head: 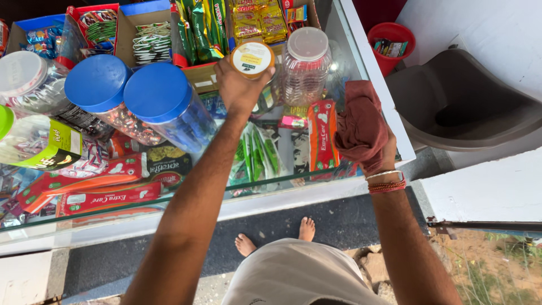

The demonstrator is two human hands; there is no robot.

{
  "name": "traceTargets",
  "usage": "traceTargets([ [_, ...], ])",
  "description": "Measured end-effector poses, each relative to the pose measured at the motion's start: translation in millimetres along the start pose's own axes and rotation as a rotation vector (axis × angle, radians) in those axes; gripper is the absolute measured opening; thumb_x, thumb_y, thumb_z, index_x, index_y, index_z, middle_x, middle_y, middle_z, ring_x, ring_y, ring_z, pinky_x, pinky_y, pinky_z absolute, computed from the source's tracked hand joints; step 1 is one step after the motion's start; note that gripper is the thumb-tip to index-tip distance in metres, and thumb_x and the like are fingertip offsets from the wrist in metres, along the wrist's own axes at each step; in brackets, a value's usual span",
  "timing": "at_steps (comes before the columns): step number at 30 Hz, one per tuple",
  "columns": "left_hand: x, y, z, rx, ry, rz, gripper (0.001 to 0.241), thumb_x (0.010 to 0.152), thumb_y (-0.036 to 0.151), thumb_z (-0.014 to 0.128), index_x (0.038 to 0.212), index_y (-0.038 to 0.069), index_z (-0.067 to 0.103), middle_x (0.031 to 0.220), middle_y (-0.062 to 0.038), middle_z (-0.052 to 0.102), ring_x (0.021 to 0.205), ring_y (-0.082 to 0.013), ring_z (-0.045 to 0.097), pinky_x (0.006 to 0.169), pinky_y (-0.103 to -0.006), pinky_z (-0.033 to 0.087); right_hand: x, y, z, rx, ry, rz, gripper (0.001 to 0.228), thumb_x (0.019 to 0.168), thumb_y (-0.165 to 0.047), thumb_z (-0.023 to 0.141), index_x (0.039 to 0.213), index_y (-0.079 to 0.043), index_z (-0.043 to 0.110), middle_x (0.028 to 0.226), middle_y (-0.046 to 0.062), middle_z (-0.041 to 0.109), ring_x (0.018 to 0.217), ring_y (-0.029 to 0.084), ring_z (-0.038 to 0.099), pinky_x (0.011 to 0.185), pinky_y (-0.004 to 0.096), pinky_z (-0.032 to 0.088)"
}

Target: The person wipes the exterior of several plastic jars containing candies and snacks using a cloth. They handle each jar individually, wiping the sides and lids, then placing them back on the glass display counter.

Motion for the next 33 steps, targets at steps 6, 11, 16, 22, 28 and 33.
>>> traceTargets([
  [6, -60, 31, -75, -0.043, 0.038, 0.217, 0.094, 0.066, 0.038, 0.102, 0.135, -0.001, 0.052, 0.127, -0.019, 0.057, 0.122, -0.0372, 0.055, 0.104, -0.0478, 0.05, 1, 12, -7, 0.587, 0.19, 0.242, 0.04, 0.107, -0.024, 0.043, 0.134, 0.003, 0.056, 0.13, 0.018, 0.066, 0.116, 0.029, 0.068, 0.103, 0.042, 0.058],
  [11, -110, 65, -100, -0.132, -0.114, 0.16, 0.095, 0.066, 0.04, 0.1, 0.135, -0.001, 0.049, 0.125, -0.018, 0.056, 0.116, -0.0343, 0.059, 0.101, -0.0439, 0.053, -1, -18, 9, 0.09, 0.317, 0.027, 0.023, 0.107, -0.007, 0.052, 0.121, 0.003, 0.066, 0.111, 0.011, 0.07, 0.093, 0.015, 0.066, 0.085, 0.03, 0.057],
  [16, -140, 95, -90, -0.167, -0.139, 0.145, 0.104, 0.067, 0.037, 0.098, 0.144, -0.003, 0.041, 0.135, -0.023, 0.049, 0.126, -0.0407, 0.054, 0.108, -0.0485, 0.049, -15, -96, 72, -0.551, 0.152, -0.325, 0.027, 0.098, 0.005, 0.06, 0.124, 0.004, 0.065, 0.113, 0.008, 0.069, 0.097, 0.01, 0.064, 0.085, 0.023, 0.053],
  [22, -144, 79, -75, -0.166, -0.205, 0.117, 0.111, 0.067, 0.038, 0.096, 0.15, -0.005, 0.035, 0.143, -0.025, 0.045, 0.134, -0.0435, 0.051, 0.114, -0.0498, 0.046, -32, -161, 151, -0.957, -0.13, -0.654, 0.028, 0.091, 0.001, 0.067, 0.119, -0.002, 0.066, 0.121, 0.014, 0.068, 0.116, 0.032, 0.068, 0.102, 0.04, 0.055],
  [28, -124, 12, -62, -0.807, -0.372, -0.135, 0.07, 0.097, 0.042, 0.073, 0.148, 0.003, 0.049, 0.144, -0.02, 0.057, 0.133, -0.0313, 0.057, 0.112, -0.0445, 0.048, -18, -156, 160, -1.163, -0.054, -0.499, 0.029, 0.085, -0.007, 0.07, 0.114, -0.008, 0.072, 0.114, 0.017, 0.068, 0.103, 0.039, 0.067, 0.089, 0.047, 0.054],
  [33, -53, -65, -14, 0.105, -0.183, 0.078, 0.026, 0.09, 0.011, 0.065, 0.114, 0.005, 0.074, 0.116, -0.017, 0.067, 0.107, -0.0339, 0.066, 0.092, -0.0463, 0.056, -22, -152, 158, -1.104, -0.014, -0.46, 0.029, 0.085, -0.007, 0.07, 0.114, -0.009, 0.071, 0.119, 0.016, 0.068, 0.103, 0.038, 0.068, 0.09, 0.045, 0.055],
])
Point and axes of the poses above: each hand's wrist, its own x-axis towards the middle knuckle, its own z-axis out of the palm, y = z × x, the point moved 3 cm from there along x, towards the middle knuckle
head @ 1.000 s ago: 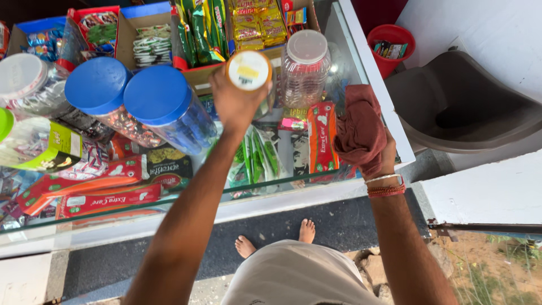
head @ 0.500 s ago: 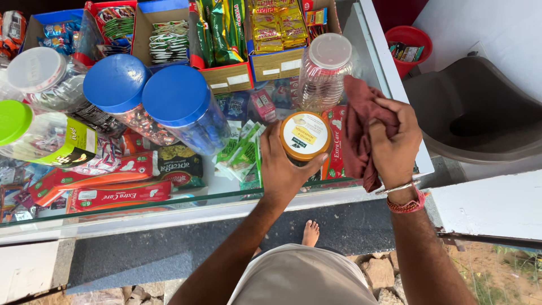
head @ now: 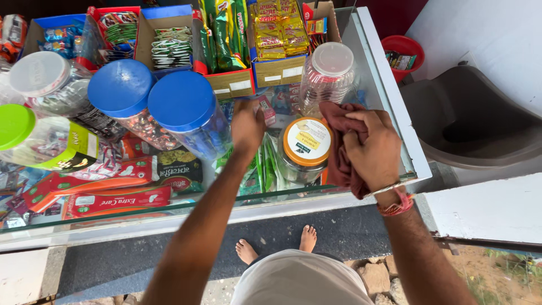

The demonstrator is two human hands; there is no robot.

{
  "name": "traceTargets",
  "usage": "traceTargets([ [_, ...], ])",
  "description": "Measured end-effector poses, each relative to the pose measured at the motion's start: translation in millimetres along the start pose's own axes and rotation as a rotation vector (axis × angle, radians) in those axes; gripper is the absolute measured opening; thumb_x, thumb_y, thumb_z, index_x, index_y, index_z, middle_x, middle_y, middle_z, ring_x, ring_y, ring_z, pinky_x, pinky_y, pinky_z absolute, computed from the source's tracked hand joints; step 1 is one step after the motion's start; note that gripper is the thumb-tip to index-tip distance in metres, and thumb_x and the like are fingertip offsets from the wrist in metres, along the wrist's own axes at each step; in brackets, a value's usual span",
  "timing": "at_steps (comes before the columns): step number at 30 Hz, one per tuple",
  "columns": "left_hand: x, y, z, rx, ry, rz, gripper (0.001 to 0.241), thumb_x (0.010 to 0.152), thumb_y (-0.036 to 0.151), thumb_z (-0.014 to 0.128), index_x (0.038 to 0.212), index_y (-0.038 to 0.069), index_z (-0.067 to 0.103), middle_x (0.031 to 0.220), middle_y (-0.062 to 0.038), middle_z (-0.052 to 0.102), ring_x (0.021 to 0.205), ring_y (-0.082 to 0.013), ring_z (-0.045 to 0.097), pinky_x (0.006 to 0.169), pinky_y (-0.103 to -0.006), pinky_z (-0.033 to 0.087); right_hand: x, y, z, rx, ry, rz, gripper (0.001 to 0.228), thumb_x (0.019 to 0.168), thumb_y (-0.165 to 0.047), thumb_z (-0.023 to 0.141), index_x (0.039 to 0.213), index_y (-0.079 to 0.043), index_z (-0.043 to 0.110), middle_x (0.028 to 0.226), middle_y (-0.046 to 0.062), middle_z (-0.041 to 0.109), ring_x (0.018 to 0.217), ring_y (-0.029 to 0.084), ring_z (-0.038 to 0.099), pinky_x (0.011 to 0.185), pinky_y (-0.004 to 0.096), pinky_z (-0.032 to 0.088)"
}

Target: The person wipes the exterior of several plastic jars containing candies and snacks using a cloth. They handle each jar individually, wiping the sides and lids, then placing them back on the glass display counter.

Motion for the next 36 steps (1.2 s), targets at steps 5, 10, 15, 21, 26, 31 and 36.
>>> traceTargets([
  [5, 47, -34, 75, 0.564, -0.193, 0.309, 0.021, 0.079, 0.006, 0.068, 0.099, 0.001, 0.072, 0.11, -0.018, 0.065, 0.105, -0.0338, 0.065, 0.081, -0.0442, 0.058, 3, -28, -1, 0.001, 0.009, -0.194, 0.036, 0.082, -0.004, 0.069, 0.118, -0.009, 0.069, 0.124, 0.013, 0.066, 0.115, 0.037, 0.064, 0.1, 0.045, 0.053],
  [10, 50, -50, 102, 0.632, -0.223, 0.326, 0.013, 0.086, 0.005, 0.066, 0.097, 0.002, 0.072, 0.109, -0.02, 0.065, 0.106, -0.0355, 0.065, 0.082, -0.0422, 0.059, 15, -48, 16, -0.041, -0.199, -0.371, 0.039, 0.076, -0.01, 0.075, 0.115, -0.011, 0.07, 0.125, 0.01, 0.064, 0.113, 0.035, 0.06, 0.098, 0.045, 0.052],
  [15, 43, -52, 85, 0.428, -0.282, 0.278, 0.016, 0.084, -0.001, 0.063, 0.097, 0.002, 0.072, 0.113, -0.019, 0.065, 0.112, -0.0376, 0.064, 0.085, -0.0435, 0.058, 13, -43, 23, -0.026, -0.163, -0.346, 0.037, 0.076, -0.011, 0.074, 0.113, -0.011, 0.07, 0.124, 0.012, 0.064, 0.111, 0.037, 0.059, 0.096, 0.045, 0.051],
  [21, 11, -37, 28, -0.025, -0.144, 0.054, 0.032, 0.087, -0.008, 0.058, 0.11, 0.007, 0.075, 0.116, -0.019, 0.068, 0.112, -0.0381, 0.065, 0.099, -0.0453, 0.055, 17, 9, 25, 0.125, -0.085, -0.25, 0.034, 0.085, -0.003, 0.067, 0.118, -0.011, 0.069, 0.128, 0.011, 0.066, 0.121, 0.036, 0.062, 0.107, 0.045, 0.05],
  [26, -32, -16, -11, -0.088, -0.022, -0.003, 0.035, 0.082, -0.009, 0.061, 0.114, 0.001, 0.071, 0.121, -0.022, 0.066, 0.118, -0.0409, 0.061, 0.104, -0.0457, 0.05, 12, 72, 39, 0.152, -0.125, -0.153, 0.034, 0.086, -0.002, 0.066, 0.12, -0.008, 0.069, 0.128, 0.016, 0.066, 0.122, 0.039, 0.062, 0.107, 0.045, 0.05],
  [31, -62, 9, -24, -0.066, -0.028, -0.065, 0.041, 0.085, -0.008, 0.06, 0.125, -0.001, 0.064, 0.134, -0.024, 0.06, 0.124, -0.0439, 0.057, 0.107, -0.0467, 0.047, -4, 80, 60, -0.03, -0.218, -0.124, 0.046, 0.083, -0.017, 0.074, 0.128, -0.005, 0.071, 0.133, 0.025, 0.062, 0.118, 0.048, 0.055, 0.097, 0.053, 0.041],
  [36, -88, 14, -39, -0.059, 0.084, -0.052, 0.051, 0.088, -0.008, 0.056, 0.139, -0.002, 0.053, 0.143, -0.027, 0.053, 0.13, -0.0476, 0.052, 0.109, -0.0489, 0.045, -12, 26, 39, 0.085, -0.092, -0.059, 0.044, 0.104, -0.041, 0.068, 0.139, -0.015, 0.065, 0.147, 0.014, 0.063, 0.136, 0.036, 0.058, 0.117, 0.05, 0.043],
])
Point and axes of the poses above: each hand's wrist, its own x-axis towards the middle knuckle, its own z-axis out of the palm, y = z × x, the point moved 3 cm from there along x, towards the middle knuckle
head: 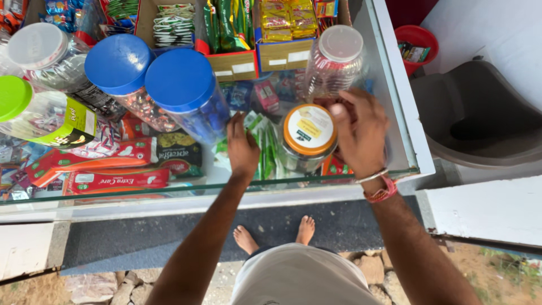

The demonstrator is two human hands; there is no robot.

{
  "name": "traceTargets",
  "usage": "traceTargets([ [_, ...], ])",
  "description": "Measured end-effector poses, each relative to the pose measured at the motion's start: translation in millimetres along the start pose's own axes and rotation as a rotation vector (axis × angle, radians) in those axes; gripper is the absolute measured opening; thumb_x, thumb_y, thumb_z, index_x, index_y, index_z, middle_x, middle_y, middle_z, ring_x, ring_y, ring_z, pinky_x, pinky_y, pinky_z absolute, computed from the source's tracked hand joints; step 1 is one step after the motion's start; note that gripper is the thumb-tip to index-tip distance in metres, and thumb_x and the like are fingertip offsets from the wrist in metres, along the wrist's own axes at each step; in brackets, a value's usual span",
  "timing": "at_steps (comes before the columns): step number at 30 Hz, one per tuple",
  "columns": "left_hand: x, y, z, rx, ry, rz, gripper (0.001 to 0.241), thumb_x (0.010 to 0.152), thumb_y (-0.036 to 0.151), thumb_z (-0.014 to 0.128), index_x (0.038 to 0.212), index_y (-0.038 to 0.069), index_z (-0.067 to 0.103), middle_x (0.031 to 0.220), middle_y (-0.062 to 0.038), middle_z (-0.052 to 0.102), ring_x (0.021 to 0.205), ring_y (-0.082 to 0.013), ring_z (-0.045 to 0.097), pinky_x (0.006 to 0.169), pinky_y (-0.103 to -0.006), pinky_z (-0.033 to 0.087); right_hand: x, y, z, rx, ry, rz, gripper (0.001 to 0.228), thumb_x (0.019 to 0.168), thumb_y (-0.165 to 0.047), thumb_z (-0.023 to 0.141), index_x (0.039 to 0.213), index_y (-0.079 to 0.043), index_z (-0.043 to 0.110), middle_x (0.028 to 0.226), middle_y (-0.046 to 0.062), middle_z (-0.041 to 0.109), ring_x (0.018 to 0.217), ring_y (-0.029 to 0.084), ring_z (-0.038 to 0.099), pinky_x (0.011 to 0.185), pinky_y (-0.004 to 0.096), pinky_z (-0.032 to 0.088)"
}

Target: The person wipes the exterior of several plastic jars containing candies and snacks using a cloth. They handle each jar individually, wiping the sides and lids, then placing them back on the glass display counter.

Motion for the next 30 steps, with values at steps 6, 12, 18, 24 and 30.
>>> traceTargets([
  [6, 8, -5, 4, 0.157, -0.123, -0.012, 0.043, 0.084, -0.008, 0.054, 0.126, -0.002, 0.063, 0.141, -0.024, 0.056, 0.123, -0.0446, 0.056, 0.103, -0.0489, 0.048, 7, -59, 19, -0.277, -0.249, -0.138, 0.102, 0.069, -0.063, 0.084, 0.149, -0.012, 0.048, 0.149, 0.024, 0.045, 0.133, 0.046, 0.045, 0.103, 0.063, 0.035],
  [12, 12, -14, 7, 0.388, -0.355, 0.049, 0.028, 0.079, -0.009, 0.06, 0.103, -0.001, 0.071, 0.117, -0.018, 0.065, 0.113, -0.0395, 0.063, 0.087, -0.0452, 0.056, 6, -56, 22, -0.267, -0.251, -0.159, 0.106, 0.069, -0.065, 0.084, 0.152, -0.012, 0.046, 0.153, 0.023, 0.042, 0.138, 0.045, 0.04, 0.109, 0.063, 0.03],
  [18, 8, -20, -14, 0.131, -0.198, 0.11, 0.019, 0.084, -0.006, 0.063, 0.097, 0.003, 0.073, 0.105, -0.015, 0.069, 0.1, -0.0373, 0.066, 0.085, -0.0458, 0.055, -21, -67, 3, -0.07, 0.039, -0.163, 0.065, 0.091, -0.037, 0.081, 0.143, -0.007, 0.057, 0.15, 0.019, 0.05, 0.139, 0.038, 0.047, 0.115, 0.053, 0.036],
  [24, 10, -25, -10, 0.266, -0.308, 0.257, 0.018, 0.079, -0.006, 0.064, 0.094, 0.001, 0.071, 0.101, -0.017, 0.067, 0.1, -0.0375, 0.065, 0.082, -0.0453, 0.056, -52, -79, -4, 0.056, 0.181, -0.083, 0.037, 0.097, -0.011, 0.077, 0.131, -0.007, 0.064, 0.13, 0.014, 0.06, 0.122, 0.029, 0.058, 0.104, 0.041, 0.049],
  [30, 26, 18, -36, 0.153, -0.232, 0.149, 0.016, 0.082, -0.004, 0.07, 0.096, 0.004, 0.072, 0.102, -0.016, 0.068, 0.091, -0.0345, 0.069, 0.078, -0.0415, 0.058, -44, -79, 2, 0.634, 0.191, 0.262, 0.025, 0.104, -0.011, 0.07, 0.128, -0.005, 0.064, 0.106, 0.009, 0.066, 0.087, 0.015, 0.065, 0.073, 0.03, 0.049],
])
Point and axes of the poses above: each hand's wrist, its own x-axis towards the middle knuckle, its own z-axis out of the palm, y = z × x, the point moved 3 cm from there along x, towards the middle knuckle
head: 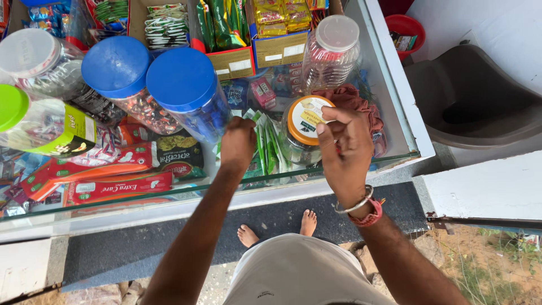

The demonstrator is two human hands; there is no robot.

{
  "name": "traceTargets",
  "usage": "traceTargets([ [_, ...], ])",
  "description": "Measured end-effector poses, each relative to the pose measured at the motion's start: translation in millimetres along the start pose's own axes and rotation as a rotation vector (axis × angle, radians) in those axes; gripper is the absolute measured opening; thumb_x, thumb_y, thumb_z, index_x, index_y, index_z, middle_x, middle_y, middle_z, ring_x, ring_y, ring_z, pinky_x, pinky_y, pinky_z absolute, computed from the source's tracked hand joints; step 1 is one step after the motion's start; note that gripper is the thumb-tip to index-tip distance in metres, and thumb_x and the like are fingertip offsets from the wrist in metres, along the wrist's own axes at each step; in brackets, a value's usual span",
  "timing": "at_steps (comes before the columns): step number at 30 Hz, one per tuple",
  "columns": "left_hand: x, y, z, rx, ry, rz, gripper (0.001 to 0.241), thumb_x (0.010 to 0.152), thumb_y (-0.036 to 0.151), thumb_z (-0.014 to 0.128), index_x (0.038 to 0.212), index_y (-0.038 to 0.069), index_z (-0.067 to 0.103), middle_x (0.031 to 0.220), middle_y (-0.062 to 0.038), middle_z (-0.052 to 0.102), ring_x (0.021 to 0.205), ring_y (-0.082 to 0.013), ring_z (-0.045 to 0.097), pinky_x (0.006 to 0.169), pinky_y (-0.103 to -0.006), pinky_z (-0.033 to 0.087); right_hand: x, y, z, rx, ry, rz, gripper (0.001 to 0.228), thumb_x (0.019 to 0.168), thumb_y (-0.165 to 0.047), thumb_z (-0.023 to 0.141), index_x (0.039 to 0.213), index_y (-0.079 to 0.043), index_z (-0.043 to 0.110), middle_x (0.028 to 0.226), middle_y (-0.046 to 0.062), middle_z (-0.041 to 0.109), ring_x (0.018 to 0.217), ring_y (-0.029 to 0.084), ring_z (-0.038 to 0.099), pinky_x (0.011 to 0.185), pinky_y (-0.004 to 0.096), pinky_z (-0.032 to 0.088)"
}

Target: The person wipes the exterior of several plastic jars containing candies and snacks using a cloth. They handle each jar individually, wiping the sides and lids, then placing them back on the glass display counter.

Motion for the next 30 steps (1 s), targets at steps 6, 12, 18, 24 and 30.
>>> traceTargets([
  [6, 4, 106, -85, -0.536, 0.223, 0.068, 0.023, 0.091, 0.0, 0.078, 0.111, 0.008, 0.07, 0.108, -0.007, 0.071, 0.092, -0.0221, 0.072, 0.078, -0.0329, 0.059, 1, 25, 7, 0.932, 0.087, 0.802, 0.021, 0.105, -0.019, 0.053, 0.116, -0.004, 0.063, 0.106, 0.011, 0.066, 0.094, 0.021, 0.067, 0.082, 0.034, 0.056],
  [12, 15, 164, -130, -0.509, 0.228, 0.356, 0.025, 0.095, 0.001, 0.077, 0.117, 0.009, 0.07, 0.133, -0.009, 0.064, 0.109, -0.02, 0.067, 0.096, -0.0329, 0.055, 36, -46, -4, 1.393, 0.105, 0.903, 0.019, 0.107, -0.012, 0.05, 0.109, 0.002, 0.063, 0.107, 0.016, 0.065, 0.102, 0.028, 0.064, 0.095, 0.038, 0.056],
  [18, 27, 120, -123, -0.475, 0.22, 0.132, 0.02, 0.098, 0.005, 0.076, 0.116, 0.007, 0.071, 0.129, -0.009, 0.067, 0.113, -0.0211, 0.067, 0.09, -0.0318, 0.056, 57, -111, -84, 1.959, 0.029, 0.754, 0.015, 0.106, -0.009, 0.05, 0.107, 0.003, 0.06, 0.11, 0.017, 0.064, 0.104, 0.029, 0.064, 0.093, 0.038, 0.057],
  [24, 26, 88, -89, -0.325, 0.066, 0.148, 0.048, 0.092, 0.025, 0.082, 0.131, 0.004, 0.063, 0.131, -0.016, 0.062, 0.121, -0.0307, 0.063, 0.102, -0.0407, 0.053, 47, -138, -117, 1.158, -0.074, 0.083, 0.017, 0.11, -0.017, 0.053, 0.111, -0.003, 0.062, 0.122, 0.015, 0.069, 0.11, 0.027, 0.069, 0.093, 0.037, 0.058],
  [30, 18, 80, -30, -0.334, -0.122, 0.157, 0.111, 0.073, 0.052, 0.094, 0.15, -0.005, 0.038, 0.149, -0.028, 0.047, 0.138, -0.0398, 0.05, 0.115, -0.0463, 0.041, 67, 58, -95, -0.283, -0.103, -0.09, 0.045, 0.097, -0.01, 0.072, 0.14, -0.009, 0.064, 0.139, 0.011, 0.066, 0.111, 0.028, 0.071, 0.092, 0.04, 0.054],
])
Point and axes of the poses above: each hand's wrist, its own x-axis towards the middle knuckle, its own z-axis out of the palm, y = z × x, the point moved 3 cm from there along x, towards the middle knuckle
